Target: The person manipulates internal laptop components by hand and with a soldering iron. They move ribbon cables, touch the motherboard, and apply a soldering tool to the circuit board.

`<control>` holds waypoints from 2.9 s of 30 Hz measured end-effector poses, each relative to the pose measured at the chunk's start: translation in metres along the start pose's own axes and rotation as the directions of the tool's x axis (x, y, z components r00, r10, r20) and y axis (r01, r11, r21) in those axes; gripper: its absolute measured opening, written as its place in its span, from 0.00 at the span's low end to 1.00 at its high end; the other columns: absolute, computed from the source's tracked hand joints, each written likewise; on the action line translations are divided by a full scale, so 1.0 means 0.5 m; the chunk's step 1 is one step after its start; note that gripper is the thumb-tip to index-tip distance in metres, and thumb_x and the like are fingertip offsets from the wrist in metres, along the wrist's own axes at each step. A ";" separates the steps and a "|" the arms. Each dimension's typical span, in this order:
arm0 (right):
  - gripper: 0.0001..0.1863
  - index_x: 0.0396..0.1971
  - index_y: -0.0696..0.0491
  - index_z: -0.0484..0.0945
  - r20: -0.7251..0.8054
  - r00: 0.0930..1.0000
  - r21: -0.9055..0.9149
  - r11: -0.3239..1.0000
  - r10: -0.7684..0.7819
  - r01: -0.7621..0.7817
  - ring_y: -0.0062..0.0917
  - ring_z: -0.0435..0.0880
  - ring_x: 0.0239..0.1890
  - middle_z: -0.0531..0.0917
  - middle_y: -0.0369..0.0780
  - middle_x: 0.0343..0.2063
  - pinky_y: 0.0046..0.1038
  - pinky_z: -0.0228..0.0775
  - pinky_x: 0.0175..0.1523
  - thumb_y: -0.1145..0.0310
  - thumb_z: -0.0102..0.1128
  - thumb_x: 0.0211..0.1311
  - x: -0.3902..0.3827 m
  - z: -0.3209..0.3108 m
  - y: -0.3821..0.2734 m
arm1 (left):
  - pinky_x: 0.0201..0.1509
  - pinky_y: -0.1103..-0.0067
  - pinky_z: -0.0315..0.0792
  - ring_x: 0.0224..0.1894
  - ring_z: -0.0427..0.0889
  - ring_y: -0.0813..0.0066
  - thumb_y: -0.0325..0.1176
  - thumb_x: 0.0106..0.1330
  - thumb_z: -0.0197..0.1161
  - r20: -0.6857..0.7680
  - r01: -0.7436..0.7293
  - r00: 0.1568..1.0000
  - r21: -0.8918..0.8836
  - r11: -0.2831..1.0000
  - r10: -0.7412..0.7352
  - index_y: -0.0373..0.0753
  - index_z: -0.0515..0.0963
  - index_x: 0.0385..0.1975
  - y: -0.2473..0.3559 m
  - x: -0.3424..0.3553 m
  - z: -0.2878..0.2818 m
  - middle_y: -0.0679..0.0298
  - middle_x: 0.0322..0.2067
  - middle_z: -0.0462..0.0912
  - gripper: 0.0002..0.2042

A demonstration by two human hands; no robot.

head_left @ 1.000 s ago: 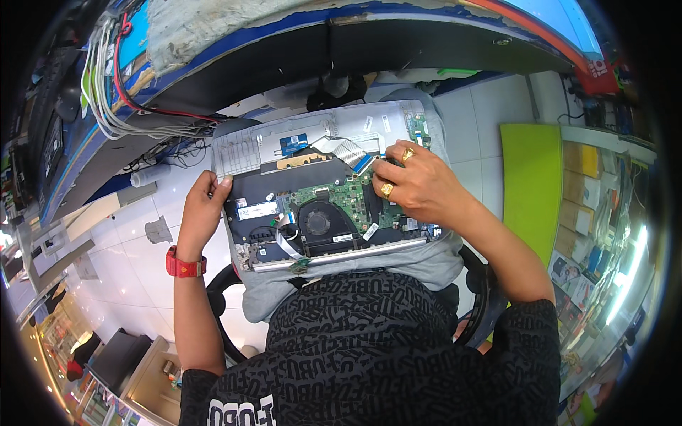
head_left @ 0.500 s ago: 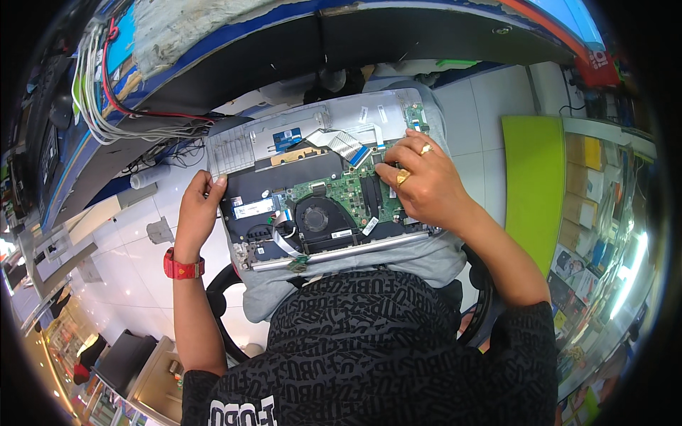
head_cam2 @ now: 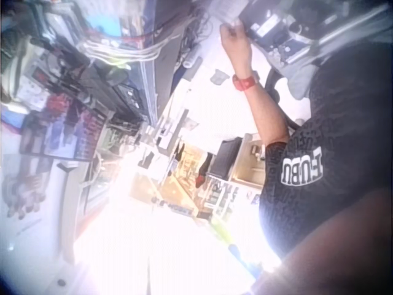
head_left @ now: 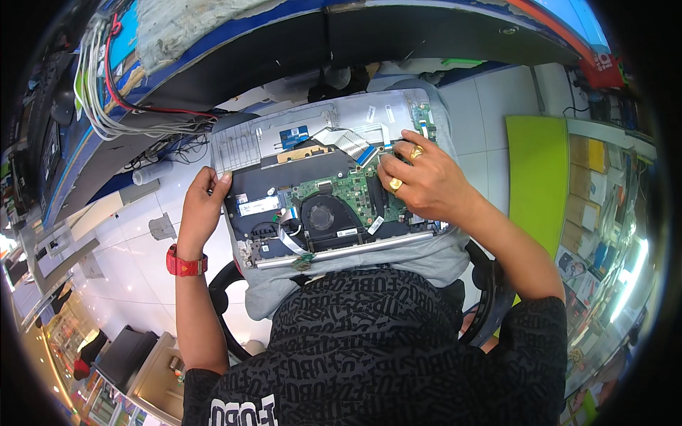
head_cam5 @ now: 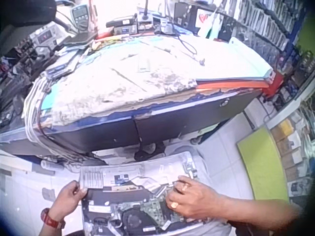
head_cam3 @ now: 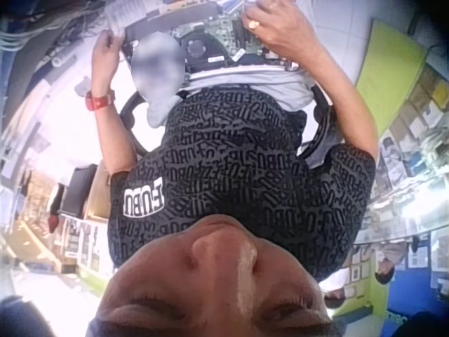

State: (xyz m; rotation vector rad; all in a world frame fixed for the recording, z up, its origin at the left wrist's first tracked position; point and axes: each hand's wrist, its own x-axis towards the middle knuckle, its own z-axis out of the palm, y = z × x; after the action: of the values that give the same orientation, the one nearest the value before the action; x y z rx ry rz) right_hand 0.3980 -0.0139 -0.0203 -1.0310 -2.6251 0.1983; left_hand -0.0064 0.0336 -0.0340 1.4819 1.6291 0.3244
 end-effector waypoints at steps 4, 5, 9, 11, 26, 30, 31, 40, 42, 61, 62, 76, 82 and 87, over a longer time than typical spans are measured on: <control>0.08 0.35 0.53 0.84 0.070 0.997 -0.026 0.999 -0.040 0.042 0.33 0.84 0.45 0.80 0.37 0.36 0.46 0.72 0.68 0.71 0.60 0.57 0.009 -0.004 0.006 | 0.31 0.78 0.61 0.27 0.61 0.80 0.44 0.76 0.63 -0.016 -0.003 1.000 0.032 0.999 0.003 0.36 0.68 0.29 0.002 -0.001 0.001 0.70 0.23 0.64 0.19; 0.08 0.35 0.53 0.84 0.075 0.996 -0.030 0.998 -0.046 0.048 0.33 0.84 0.45 0.80 0.37 0.36 0.46 0.72 0.68 0.70 0.60 0.57 0.011 -0.004 0.007 | 0.31 0.78 0.62 0.27 0.61 0.80 0.44 0.76 0.63 -0.007 -0.005 1.000 0.007 1.000 0.005 0.36 0.68 0.29 0.002 -0.001 0.001 0.69 0.23 0.64 0.19; 0.08 0.35 0.53 0.84 0.094 0.994 -0.009 0.999 -0.052 0.053 0.33 0.84 0.46 0.80 0.37 0.36 0.45 0.72 0.68 0.71 0.61 0.55 0.016 -0.005 0.016 | 0.31 0.77 0.62 0.27 0.62 0.80 0.44 0.76 0.63 -0.006 0.007 1.000 0.000 1.000 -0.007 0.36 0.68 0.29 0.005 -0.002 0.001 0.69 0.23 0.65 0.20; 0.09 0.35 0.53 0.84 0.058 0.998 0.037 0.999 0.023 -0.025 0.33 0.83 0.46 0.81 0.38 0.36 0.45 0.72 0.68 0.73 0.62 0.53 0.010 -0.006 0.019 | 0.32 0.78 0.61 0.28 0.61 0.81 0.44 0.76 0.62 0.001 0.008 1.000 0.005 1.000 -0.008 0.36 0.68 0.29 0.005 -0.002 0.000 0.70 0.24 0.65 0.19; 0.10 0.35 0.55 0.84 -0.020 0.995 0.024 0.995 0.096 -0.095 0.34 0.82 0.45 0.82 0.38 0.38 0.48 0.71 0.68 0.74 0.62 0.52 0.002 -0.001 -0.005 | 0.31 0.76 0.63 0.27 0.62 0.78 0.44 0.76 0.63 -0.016 -0.019 1.000 0.028 0.999 0.019 0.36 0.67 0.29 -0.003 -0.001 0.001 0.68 0.23 0.66 0.20; 0.12 0.36 0.55 0.83 0.053 0.998 0.032 0.998 0.045 -0.046 0.34 0.82 0.47 0.82 0.38 0.39 0.48 0.71 0.68 0.77 0.62 0.48 0.006 -0.005 -0.001 | 0.31 0.76 0.63 0.27 0.63 0.78 0.44 0.76 0.63 -0.021 -0.006 1.000 0.051 0.999 0.007 0.36 0.67 0.29 0.000 -0.002 0.001 0.67 0.23 0.66 0.20; 0.14 0.37 0.55 0.83 0.061 0.996 0.055 0.996 0.061 -0.064 0.35 0.83 0.48 0.83 0.38 0.40 0.48 0.72 0.68 0.79 0.62 0.46 0.006 -0.006 0.000 | 0.31 0.76 0.63 0.27 0.63 0.78 0.44 0.76 0.63 -0.030 0.006 1.000 0.066 0.998 -0.004 0.36 0.67 0.29 0.001 -0.001 0.001 0.67 0.23 0.66 0.20; 0.09 0.34 0.57 0.83 -0.095 0.979 0.116 0.979 0.180 -0.169 0.38 0.82 0.51 0.84 0.41 0.42 0.47 0.72 0.66 0.77 0.63 0.51 0.011 0.004 -0.025 | 0.30 0.75 0.63 0.26 0.63 0.77 0.46 0.75 0.63 -0.033 -0.023 0.999 0.062 0.998 0.025 0.35 0.67 0.29 -0.005 -0.002 0.001 0.66 0.23 0.66 0.21; 0.08 0.33 0.57 0.82 -0.076 0.988 0.018 0.991 0.132 -0.131 0.38 0.82 0.50 0.83 0.42 0.41 0.46 0.72 0.66 0.77 0.63 0.51 0.009 -0.001 -0.028 | 0.30 0.75 0.63 0.26 0.62 0.77 0.46 0.75 0.63 -0.031 -0.023 0.999 0.032 0.999 0.024 0.35 0.67 0.29 -0.006 -0.003 0.003 0.66 0.23 0.66 0.21; 0.02 0.34 0.57 0.78 -0.102 0.918 0.315 0.888 0.384 -0.336 0.39 0.84 0.43 0.85 0.43 0.38 0.45 0.74 0.59 0.76 0.61 0.63 -0.021 -0.004 -0.041 | 0.29 0.76 0.60 0.26 0.61 0.80 0.45 0.76 0.63 -0.052 -0.051 0.997 0.042 0.998 0.054 0.36 0.68 0.28 -0.021 0.002 0.006 0.70 0.21 0.64 0.20; 0.03 0.36 0.57 0.78 -0.082 0.948 0.276 0.921 0.306 -0.273 0.38 0.85 0.47 0.86 0.43 0.41 0.47 0.73 0.66 0.76 0.60 0.63 -0.017 -0.002 -0.042 | 0.30 0.77 0.60 0.26 0.61 0.80 0.45 0.76 0.63 -0.046 -0.053 0.997 0.036 0.998 0.054 0.36 0.68 0.28 -0.022 0.002 0.006 0.70 0.21 0.64 0.20; 0.10 0.40 0.60 0.79 -0.033 0.970 0.124 0.964 0.242 -0.237 0.44 0.82 0.59 0.85 0.50 0.52 0.45 0.71 0.68 0.73 0.54 0.63 -0.024 0.006 -0.071 | 0.31 0.76 0.62 0.27 0.62 0.78 0.45 0.75 0.64 -0.046 -0.042 0.998 0.073 0.996 0.045 0.36 0.68 0.28 -0.012 -0.001 0.001 0.69 0.22 0.66 0.20; 0.09 0.40 0.58 0.80 -0.077 0.974 0.072 0.976 0.212 -0.206 0.43 0.82 0.58 0.86 0.47 0.51 0.48 0.71 0.68 0.73 0.55 0.62 -0.018 0.007 -0.070 | 0.31 0.76 0.63 0.27 0.62 0.78 0.45 0.75 0.64 -0.038 -0.028 0.999 0.054 0.998 0.030 0.36 0.68 0.29 -0.015 0.000 0.001 0.68 0.22 0.66 0.20; 0.09 0.39 0.57 0.80 -0.037 0.986 -0.005 0.986 0.164 -0.165 0.42 0.83 0.57 0.86 0.46 0.49 0.47 0.70 0.68 0.72 0.56 0.61 -0.009 0.001 -0.075 | 0.32 0.76 0.64 0.27 0.64 0.77 0.44 0.75 0.64 -0.033 -0.030 0.999 0.036 0.999 0.031 0.35 0.69 0.29 -0.016 -0.001 0.002 0.68 0.23 0.68 0.19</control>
State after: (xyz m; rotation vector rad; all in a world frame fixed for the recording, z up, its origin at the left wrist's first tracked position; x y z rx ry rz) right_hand 0.3769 -0.0445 -0.0131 -1.2432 -2.5106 0.2037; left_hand -0.0111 0.0307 -0.0401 1.5366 1.6479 0.3402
